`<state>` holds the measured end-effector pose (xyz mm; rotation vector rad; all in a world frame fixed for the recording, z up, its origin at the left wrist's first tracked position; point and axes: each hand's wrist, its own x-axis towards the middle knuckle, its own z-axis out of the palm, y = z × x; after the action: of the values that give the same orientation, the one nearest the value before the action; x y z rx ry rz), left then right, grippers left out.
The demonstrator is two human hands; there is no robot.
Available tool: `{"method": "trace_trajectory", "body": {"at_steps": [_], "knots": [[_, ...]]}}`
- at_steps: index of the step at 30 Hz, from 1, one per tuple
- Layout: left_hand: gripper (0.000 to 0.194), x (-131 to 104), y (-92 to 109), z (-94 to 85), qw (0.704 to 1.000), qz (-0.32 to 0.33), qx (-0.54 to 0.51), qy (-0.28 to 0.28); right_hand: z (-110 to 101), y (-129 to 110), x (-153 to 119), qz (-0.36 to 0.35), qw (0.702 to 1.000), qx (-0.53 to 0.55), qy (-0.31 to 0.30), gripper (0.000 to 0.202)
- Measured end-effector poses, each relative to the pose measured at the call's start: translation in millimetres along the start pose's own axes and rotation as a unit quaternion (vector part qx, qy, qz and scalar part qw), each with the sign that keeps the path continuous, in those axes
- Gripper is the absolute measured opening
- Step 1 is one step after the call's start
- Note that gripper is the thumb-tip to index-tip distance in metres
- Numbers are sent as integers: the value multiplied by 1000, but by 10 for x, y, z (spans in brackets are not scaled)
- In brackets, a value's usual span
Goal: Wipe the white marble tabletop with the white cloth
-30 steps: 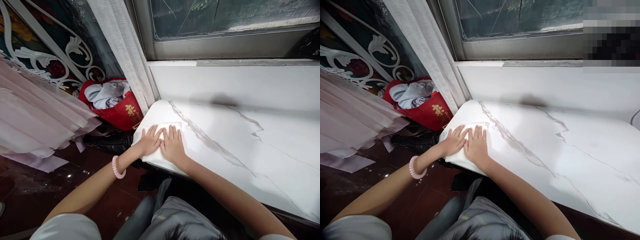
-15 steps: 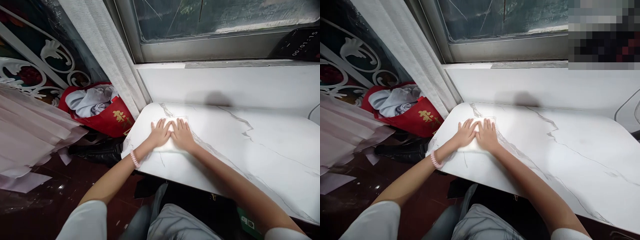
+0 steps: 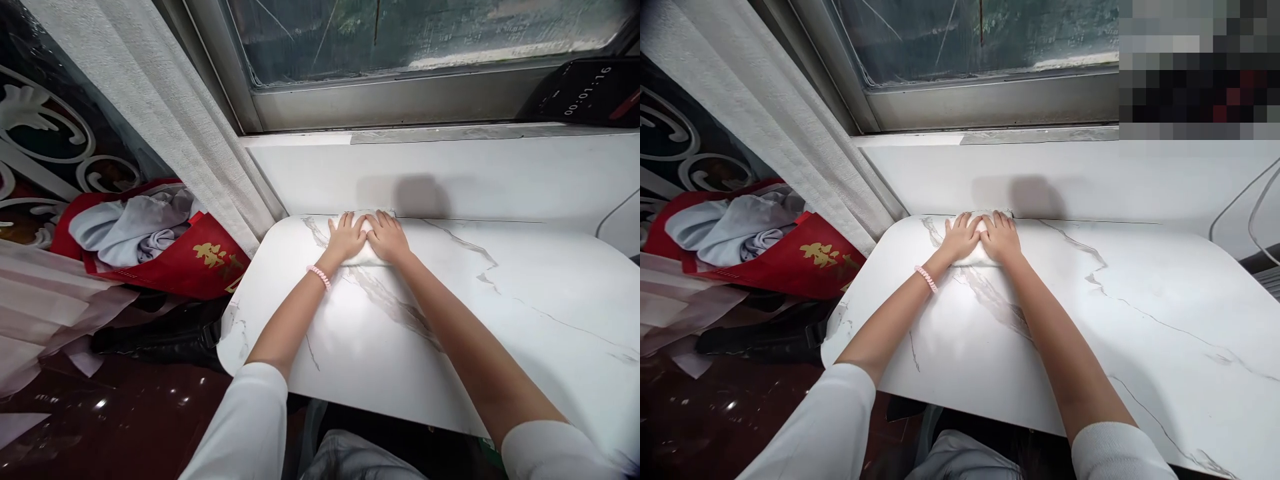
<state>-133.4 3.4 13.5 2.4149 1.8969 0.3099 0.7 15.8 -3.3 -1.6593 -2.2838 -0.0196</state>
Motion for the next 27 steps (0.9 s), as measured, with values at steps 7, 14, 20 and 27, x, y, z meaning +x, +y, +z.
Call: {"method": "trace_trajectory", "body": {"at_steps": [7, 14, 20, 27], "knots": [[50, -623, 267, -3, 1000, -11, 9, -3, -196, -134, -659, -8, 1000, -3, -21, 54], [52, -1828, 705, -34, 999, 51, 5, 5, -459, -319, -1985, -34, 999, -24, -7, 54], [55, -2435, 1001, -21, 994, 105, 6, 18, -608, -322, -2722, -57, 997, -28, 32, 63], [56, -2143, 1109, 28, 995, 91, 23, -25, -636, -105, -2496, -51, 997, -52, -23, 55]]}}
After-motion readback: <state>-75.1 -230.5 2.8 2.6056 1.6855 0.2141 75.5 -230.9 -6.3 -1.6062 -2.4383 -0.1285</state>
